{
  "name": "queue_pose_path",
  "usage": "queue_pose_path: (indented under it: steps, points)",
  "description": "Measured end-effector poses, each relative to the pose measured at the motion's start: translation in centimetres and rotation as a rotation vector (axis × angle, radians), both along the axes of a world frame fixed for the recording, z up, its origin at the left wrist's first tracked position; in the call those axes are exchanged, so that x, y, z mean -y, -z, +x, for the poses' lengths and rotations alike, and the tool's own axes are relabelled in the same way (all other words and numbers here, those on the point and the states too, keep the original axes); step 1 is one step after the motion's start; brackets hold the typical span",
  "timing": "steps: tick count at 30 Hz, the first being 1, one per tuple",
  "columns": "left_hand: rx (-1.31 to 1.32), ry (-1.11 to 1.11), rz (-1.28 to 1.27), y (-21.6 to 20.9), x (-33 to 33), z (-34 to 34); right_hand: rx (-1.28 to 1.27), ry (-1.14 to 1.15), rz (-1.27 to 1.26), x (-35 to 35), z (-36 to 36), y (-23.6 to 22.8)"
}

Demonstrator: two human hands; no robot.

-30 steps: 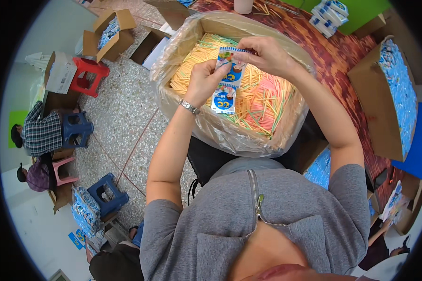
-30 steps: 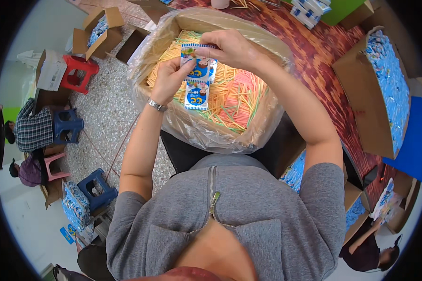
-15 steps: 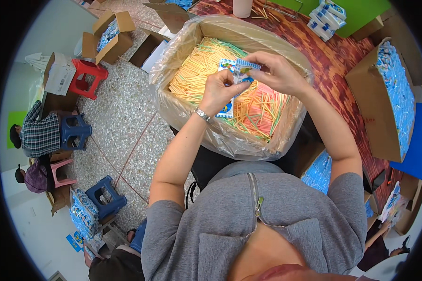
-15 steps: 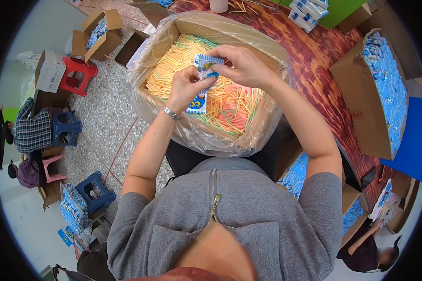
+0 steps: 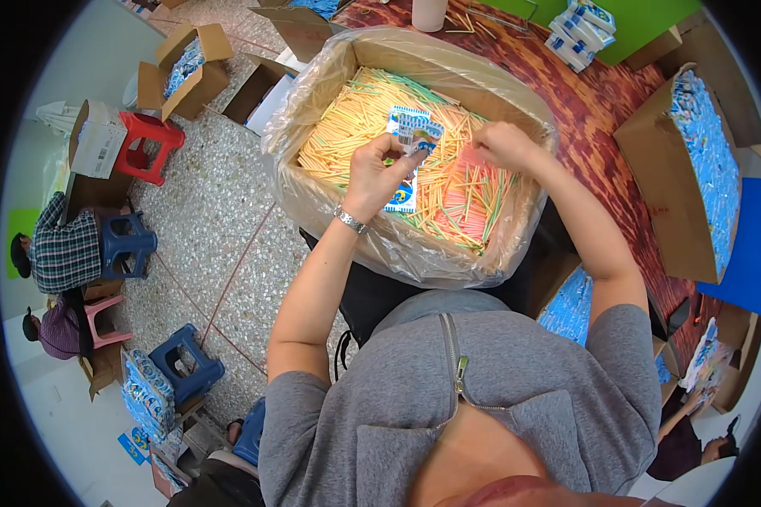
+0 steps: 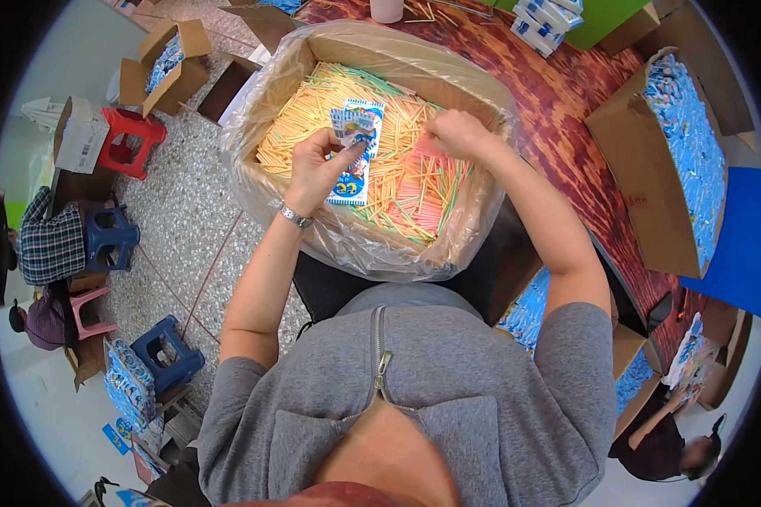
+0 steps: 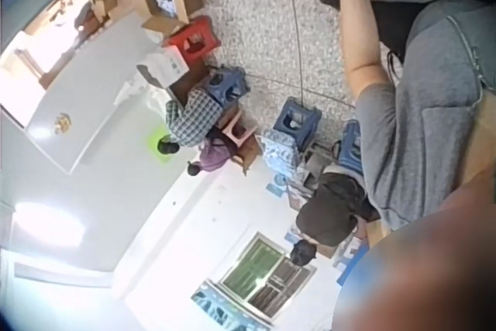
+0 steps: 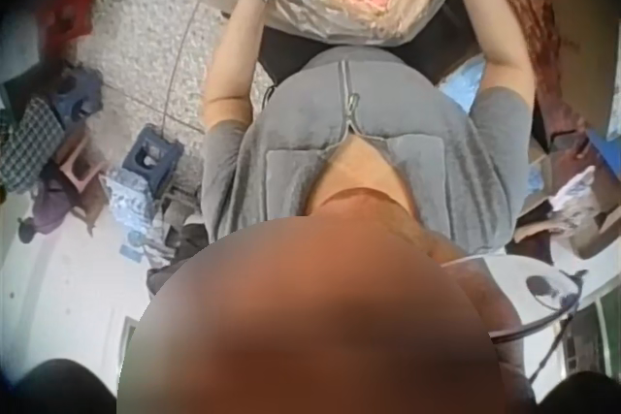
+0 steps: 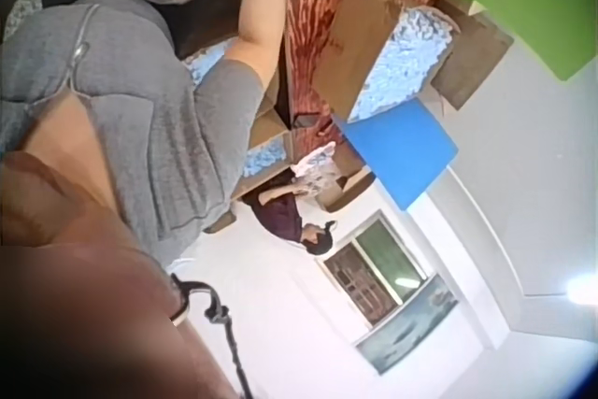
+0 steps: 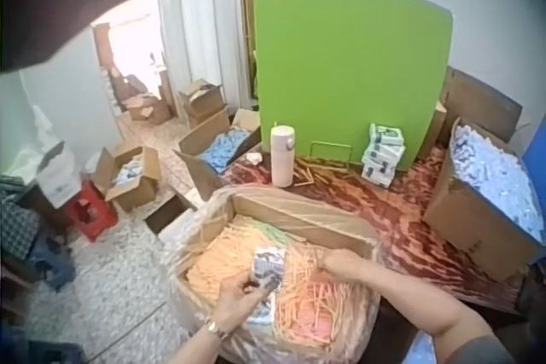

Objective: The recorder is counting, stacking, and organizing small blue sachets from a large box into specific groups.

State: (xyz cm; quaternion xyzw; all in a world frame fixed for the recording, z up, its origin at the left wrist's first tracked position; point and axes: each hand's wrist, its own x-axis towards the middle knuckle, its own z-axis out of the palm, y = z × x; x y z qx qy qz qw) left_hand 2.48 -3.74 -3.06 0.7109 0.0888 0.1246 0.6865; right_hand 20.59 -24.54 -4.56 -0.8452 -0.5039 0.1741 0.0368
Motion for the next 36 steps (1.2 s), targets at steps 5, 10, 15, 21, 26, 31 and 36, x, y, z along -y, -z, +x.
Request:
queue_pose_path:
  steps: [5, 10, 15, 21, 26, 31, 36]
  points:
    - [0.008, -0.022, 0.071, 1.5, -0.7, -0.3, 0.031, 0.042, -0.152, -0.8, -1.8, 0.0]
    - [0.003, -0.015, 0.000, 0.6, -0.1, 0.1, 0.148, -0.024, -0.080, 0.1, -1.6, 2.9]
    - [0.004, -0.018, 0.007, 0.9, -0.4, 0.1, 0.191, -0.064, -0.058, 0.1, -0.8, 2.9]
    - [0.014, -0.067, 0.171, 0.1, -0.4, 0.1, 0.230, -0.087, 0.215, 0.3, -1.3, -1.4]
    - [0.123, -0.148, 0.486, 0.2, -0.2, 0.4, -0.743, 0.142, 0.411, -0.6, -1.5, -6.7]
    - [0.129, -0.185, 0.520, 0.5, -0.2, 0.6, -0.822, 0.022, 0.414, -2.0, -2.5, -12.5]
    - [0.090, -0.202, 0.525, 0.4, -0.5, 0.7, -0.331, -0.125, 0.176, -4.1, -3.6, -16.5]
